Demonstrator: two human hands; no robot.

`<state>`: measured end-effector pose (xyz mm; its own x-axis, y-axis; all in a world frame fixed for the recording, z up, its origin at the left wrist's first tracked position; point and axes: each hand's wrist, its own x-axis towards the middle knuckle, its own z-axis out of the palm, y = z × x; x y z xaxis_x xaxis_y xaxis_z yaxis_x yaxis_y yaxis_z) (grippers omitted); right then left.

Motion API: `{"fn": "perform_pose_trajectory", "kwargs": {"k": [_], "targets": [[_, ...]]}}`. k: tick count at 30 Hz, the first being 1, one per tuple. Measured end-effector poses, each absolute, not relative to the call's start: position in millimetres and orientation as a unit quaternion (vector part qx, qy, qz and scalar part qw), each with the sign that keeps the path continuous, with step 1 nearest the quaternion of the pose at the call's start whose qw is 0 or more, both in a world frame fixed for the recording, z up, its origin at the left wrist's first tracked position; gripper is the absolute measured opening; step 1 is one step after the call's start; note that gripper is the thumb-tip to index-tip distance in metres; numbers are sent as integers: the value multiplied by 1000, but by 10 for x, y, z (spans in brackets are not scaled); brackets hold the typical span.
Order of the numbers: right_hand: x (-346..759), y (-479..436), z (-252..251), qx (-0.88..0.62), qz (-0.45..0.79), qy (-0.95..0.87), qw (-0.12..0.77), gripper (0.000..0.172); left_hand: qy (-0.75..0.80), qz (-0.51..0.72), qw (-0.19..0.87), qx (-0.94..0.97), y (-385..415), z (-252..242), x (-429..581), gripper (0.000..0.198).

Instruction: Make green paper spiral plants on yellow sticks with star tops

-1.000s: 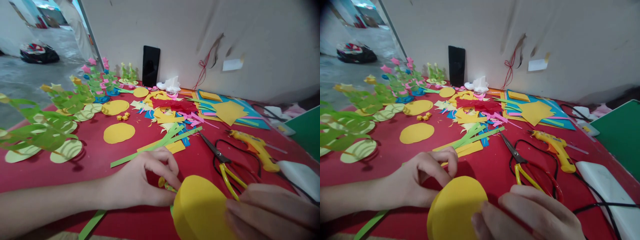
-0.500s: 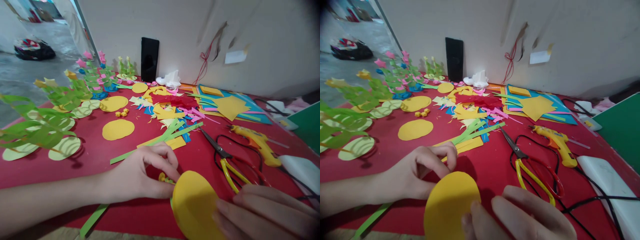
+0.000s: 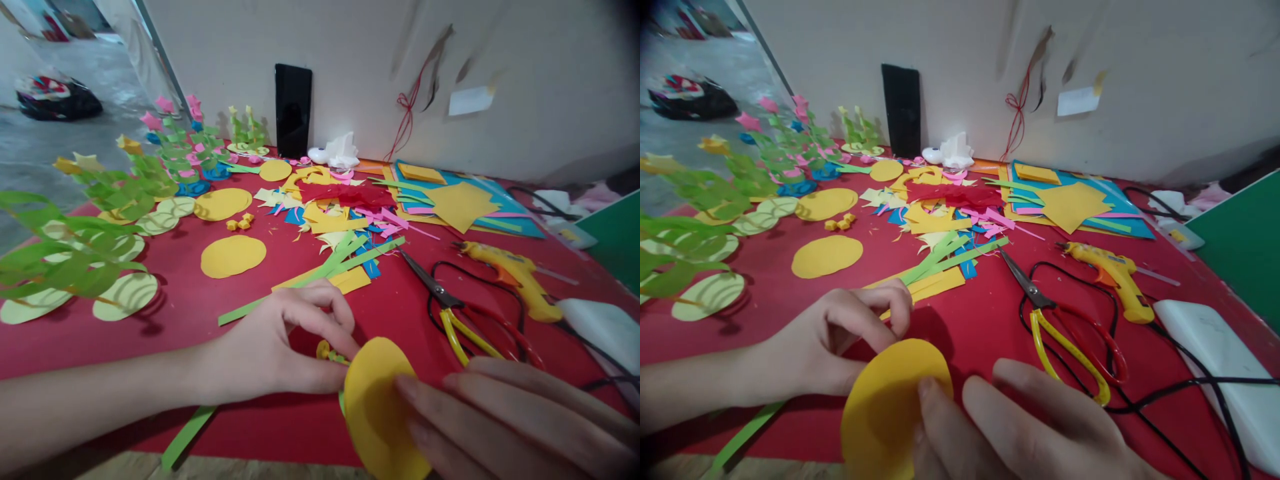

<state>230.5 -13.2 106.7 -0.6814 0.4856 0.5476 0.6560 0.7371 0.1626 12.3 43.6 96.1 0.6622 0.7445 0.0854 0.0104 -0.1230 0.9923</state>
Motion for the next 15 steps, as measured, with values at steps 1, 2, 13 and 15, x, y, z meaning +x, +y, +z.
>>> {"fn": "perform_pose_trajectory", "kwargs": {"k": [1,2,13,15], "targets": [[2319,-123,1062,-305,-186,-904,233,31,276,303,603,684,437,963,122,5],[2337,-109,1061,-285,-196,-911,225,32,278,301,604,684,440,964,122,5],[2296,-138,1074,-301,-146,-916,221,22,277,304,616,672,447,954,141,7],[2249,-167,1066,-333,-132,-904,232,24,276,304,616,672,443,957,141,7]]}}
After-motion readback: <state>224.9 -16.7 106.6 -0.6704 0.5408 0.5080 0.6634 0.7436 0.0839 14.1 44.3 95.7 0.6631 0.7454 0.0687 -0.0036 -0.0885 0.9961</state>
